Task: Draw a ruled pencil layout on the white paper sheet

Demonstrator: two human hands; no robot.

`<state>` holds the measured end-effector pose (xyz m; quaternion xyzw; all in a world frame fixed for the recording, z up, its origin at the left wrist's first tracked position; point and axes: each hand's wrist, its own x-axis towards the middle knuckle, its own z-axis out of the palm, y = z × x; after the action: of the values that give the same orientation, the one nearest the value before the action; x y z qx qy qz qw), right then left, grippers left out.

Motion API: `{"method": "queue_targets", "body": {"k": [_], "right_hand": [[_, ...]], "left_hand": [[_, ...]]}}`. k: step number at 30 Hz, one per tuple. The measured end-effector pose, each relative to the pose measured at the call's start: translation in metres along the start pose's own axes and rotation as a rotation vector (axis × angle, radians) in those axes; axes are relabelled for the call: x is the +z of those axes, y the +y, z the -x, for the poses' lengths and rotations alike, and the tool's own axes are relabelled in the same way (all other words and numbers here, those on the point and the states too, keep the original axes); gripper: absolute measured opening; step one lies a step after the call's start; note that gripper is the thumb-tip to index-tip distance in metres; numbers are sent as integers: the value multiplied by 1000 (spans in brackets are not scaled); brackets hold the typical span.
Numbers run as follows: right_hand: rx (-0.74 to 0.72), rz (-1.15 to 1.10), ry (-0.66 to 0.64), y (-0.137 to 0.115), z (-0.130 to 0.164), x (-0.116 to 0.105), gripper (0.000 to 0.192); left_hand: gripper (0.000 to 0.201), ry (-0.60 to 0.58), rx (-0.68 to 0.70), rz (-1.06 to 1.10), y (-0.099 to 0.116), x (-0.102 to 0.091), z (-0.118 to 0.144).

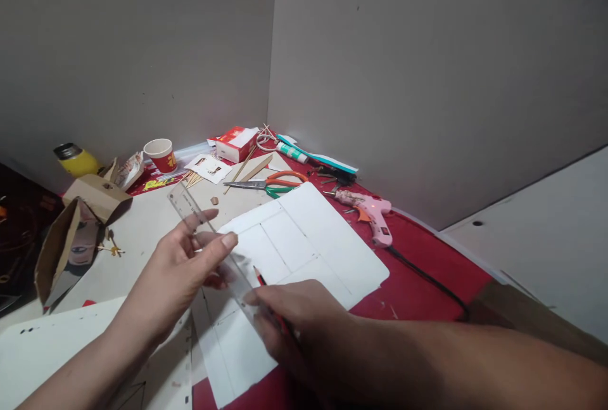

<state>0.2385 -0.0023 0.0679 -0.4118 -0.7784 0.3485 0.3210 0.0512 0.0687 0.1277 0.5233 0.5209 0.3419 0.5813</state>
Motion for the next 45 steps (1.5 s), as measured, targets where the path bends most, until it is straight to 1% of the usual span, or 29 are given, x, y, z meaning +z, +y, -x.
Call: {"method": "queue_targets", "body": {"k": [2,3,4,6,7,9,11,15,18,21,22,24,27,29,31,33,35,38,39,40,41,43,45], "right_hand": [[-73,50,-89,-2,1,-5,6],[-99,48,-104,-2,4,-8,2],[-132,48,-82,-1,7,-12,5],[-209,89,53,5,14,-19,15],[-225,146,127,9,18,-22,18],[-211,281,180,21,24,-27,23],[-190,371,159,31,27,-30,26],[-174,389,111,41,29,-31,31],[-170,381,132,38,26,-31,28],[-209,369,166,36,22,-32,27],[-214,369,160,36,21,-33,27],[-199,382,125,36,18,-32,27],[-166,402,79,38,16,-31,27],[-168,393,80,39,15,-30,29],[-162,376,73,38,14,-30,31],[-140,365,58,37,13,-30,32],[-120,351,43,36,13,-31,31],[-116,327,18,36,12,-32,30],[-117,328,7,37,13,-32,31],[-120,333,-1,39,13,-32,33],[-127,342,-8,41,14,-31,35],[-153,357,-8,48,15,-28,38],[-190,386,-1,57,17,-24,40]], "left_hand": [[73,-16,-101,42,-1,-8,-1],[71,-23,-144,73,-1,-13,-2],[71,-21,-174,106,0,-19,-3],[74,13,-194,155,3,-32,-6],[74,40,-191,169,4,-37,-7],[73,102,-182,182,5,-43,-9],[66,120,-188,182,4,-42,-10],[43,44,-269,174,-7,-26,-11],[30,94,-281,152,-17,-18,-12],[15,143,-244,131,-24,-19,-15],[13,154,-232,120,-26,-21,-16],[24,169,-212,96,-30,-24,-16],[53,181,-197,68,-36,-25,-15],[75,187,-180,57,-40,-22,-13],[88,194,-156,48,-43,-15,-9],[90,210,-127,23,-43,-7,-5],[82,213,-107,-25,-42,0,-1],[66,138,-97,-184,-42,-1,3],[61,105,-71,-288,-44,-5,4],[57,86,-14,-417,-46,-10,6],[51,81,78,-562,-48,-16,8],[40,97,343,-846,-55,-26,13],[37,83,618,-1062,-63,-29,17]]}}
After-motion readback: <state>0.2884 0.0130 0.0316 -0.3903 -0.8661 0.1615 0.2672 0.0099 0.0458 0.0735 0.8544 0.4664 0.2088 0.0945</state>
